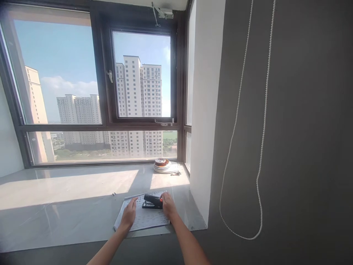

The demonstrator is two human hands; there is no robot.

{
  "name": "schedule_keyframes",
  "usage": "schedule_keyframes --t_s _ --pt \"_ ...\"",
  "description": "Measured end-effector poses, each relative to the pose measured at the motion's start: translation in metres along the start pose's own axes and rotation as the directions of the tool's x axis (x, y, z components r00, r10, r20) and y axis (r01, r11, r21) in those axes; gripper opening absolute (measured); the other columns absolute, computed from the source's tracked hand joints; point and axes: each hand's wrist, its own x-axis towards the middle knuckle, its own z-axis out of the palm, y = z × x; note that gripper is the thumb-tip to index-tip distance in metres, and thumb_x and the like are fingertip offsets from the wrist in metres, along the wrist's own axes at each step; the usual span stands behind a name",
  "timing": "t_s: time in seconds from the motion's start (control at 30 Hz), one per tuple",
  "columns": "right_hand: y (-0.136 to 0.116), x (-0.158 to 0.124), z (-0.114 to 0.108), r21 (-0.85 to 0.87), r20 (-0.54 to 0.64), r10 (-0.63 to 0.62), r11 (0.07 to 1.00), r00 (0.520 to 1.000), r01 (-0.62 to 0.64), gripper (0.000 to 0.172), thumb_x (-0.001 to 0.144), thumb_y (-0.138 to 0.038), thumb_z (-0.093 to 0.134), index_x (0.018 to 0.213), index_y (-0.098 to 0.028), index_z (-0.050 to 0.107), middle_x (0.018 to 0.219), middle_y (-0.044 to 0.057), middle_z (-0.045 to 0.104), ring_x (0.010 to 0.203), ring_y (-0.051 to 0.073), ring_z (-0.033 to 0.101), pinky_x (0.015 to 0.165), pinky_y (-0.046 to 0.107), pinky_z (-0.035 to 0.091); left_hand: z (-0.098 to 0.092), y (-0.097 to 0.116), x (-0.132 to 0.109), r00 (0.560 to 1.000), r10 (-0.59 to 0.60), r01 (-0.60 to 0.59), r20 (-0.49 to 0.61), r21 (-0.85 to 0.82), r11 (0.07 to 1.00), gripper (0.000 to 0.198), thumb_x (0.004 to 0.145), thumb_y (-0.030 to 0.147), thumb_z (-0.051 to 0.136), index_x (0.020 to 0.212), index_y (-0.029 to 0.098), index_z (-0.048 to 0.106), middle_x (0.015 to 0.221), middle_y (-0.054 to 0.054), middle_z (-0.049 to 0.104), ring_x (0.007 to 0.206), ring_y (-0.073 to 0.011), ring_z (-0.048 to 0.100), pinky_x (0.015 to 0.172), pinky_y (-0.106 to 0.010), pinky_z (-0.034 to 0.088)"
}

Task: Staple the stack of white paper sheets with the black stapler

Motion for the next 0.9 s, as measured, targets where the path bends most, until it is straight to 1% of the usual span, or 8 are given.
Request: schedule_keyframes --t_s 0.1,0.23,0.47,0.63,0.7,0.77,0.83,0.9 --pt "0.0036 0.0007 0.0023 -0.011 0.024 -0.037 0.999 0.999 0.037 0.041 0.102 -0.024 0.024 0.090 -0.026 0.063 0.098 0.009 0.066 0.101 0.025 0.063 0.095 0.039 0.050 0.0025 -0.0059 0.0034 0.999 -0.023 0.023 -0.044 -0.001 1.000 0.059 0.103 0.030 0.017 0.143 0.014 0.056 0.150 -0.012 0.059 0.142 -0.0220 0.052 0.116 -0.032 0.042" --pt "0.0059 0.0005 0.0038 -0.020 0.043 -0.069 0.997 0.997 0.070 0.036 0.101 -0.021 0.029 0.090 -0.026 0.063 0.101 0.009 0.067 0.101 0.025 0.061 0.096 0.039 0.049 0.0060 -0.0112 0.0049 0.998 -0.044 0.043 -0.039 -0.037 0.998 0.063 0.103 0.035 0.014 0.146 0.009 0.053 0.154 -0.016 0.054 0.146 -0.0225 0.047 0.119 -0.030 0.038" --pt "0.0033 0.0003 0.0032 -0.033 0.051 -0.002 0.999 0.999 0.003 0.036 0.103 -0.024 0.029 0.098 -0.024 0.064 0.102 0.006 0.067 0.102 0.024 0.059 0.096 0.036 0.046 0.0053 -0.0113 0.0030 0.997 -0.066 0.062 -0.035 -0.097 0.993 0.062 0.103 0.037 0.019 0.149 0.008 0.049 0.156 -0.018 0.051 0.148 -0.0269 0.044 0.120 -0.036 0.037" --pt "0.0041 0.0012 0.0017 -0.068 0.071 0.008 0.998 0.997 -0.003 0.036 0.104 -0.025 0.029 0.101 -0.023 0.064 0.104 0.006 0.067 0.102 0.022 0.058 0.094 0.034 0.045 0.0026 -0.0083 0.0006 0.997 -0.073 0.067 -0.027 -0.182 0.981 0.054 0.100 0.027 0.028 0.148 0.011 0.049 0.154 -0.018 0.053 0.145 -0.0269 0.048 0.120 -0.039 0.038" --pt "0.0051 0.0017 0.0018 -0.076 0.086 0.016 0.997 0.996 -0.009 0.036 0.105 -0.026 0.029 0.102 -0.024 0.064 0.105 0.006 0.067 0.103 0.023 0.057 0.094 0.035 0.044 0.0014 -0.0057 -0.0017 0.995 -0.090 0.081 -0.031 -0.220 0.972 0.053 0.096 0.020 0.035 0.146 0.014 0.051 0.154 -0.017 0.054 0.145 -0.0270 0.049 0.120 -0.040 0.039" --pt "0.0061 0.0025 0.0020 -0.083 0.092 0.028 0.996 0.995 -0.020 0.035 0.105 -0.025 0.029 0.103 -0.024 0.064 0.106 0.005 0.067 0.103 0.023 0.057 0.095 0.036 0.043 0.0009 -0.0042 -0.0034 0.997 -0.071 0.061 -0.033 -0.241 0.969 0.059 0.086 0.010 0.042 0.144 0.015 0.052 0.153 -0.016 0.054 0.144 -0.0268 0.049 0.119 -0.040 0.040" --pt "0.0066 0.0032 0.0017 -0.086 0.092 0.040 0.996 0.995 -0.032 0.034 0.105 -0.025 0.031 0.105 -0.025 0.065 0.107 0.005 0.067 0.104 0.023 0.056 0.095 0.036 0.043 0.0014 -0.0047 -0.0036 0.999 -0.036 0.027 -0.033 -0.238 0.971 0.068 0.076 0.003 0.044 0.142 0.016 0.054 0.152 -0.015 0.056 0.144 -0.0257 0.050 0.119 -0.039 0.041" --pt "0.0061 0.0034 0.0001 -0.078 0.092 0.039 0.996 0.995 -0.032 0.033 0.105 -0.024 0.032 0.105 -0.025 0.065 0.105 0.004 0.068 0.103 0.022 0.057 0.094 0.036 0.043 0.0022 -0.0068 -0.0025 1.000 -0.011 0.004 -0.029 -0.219 0.976 0.073 0.071 0.000 0.044 0.141 0.016 0.054 0.151 -0.015 0.057 0.143 -0.0247 0.051 0.119 -0.038 0.041"
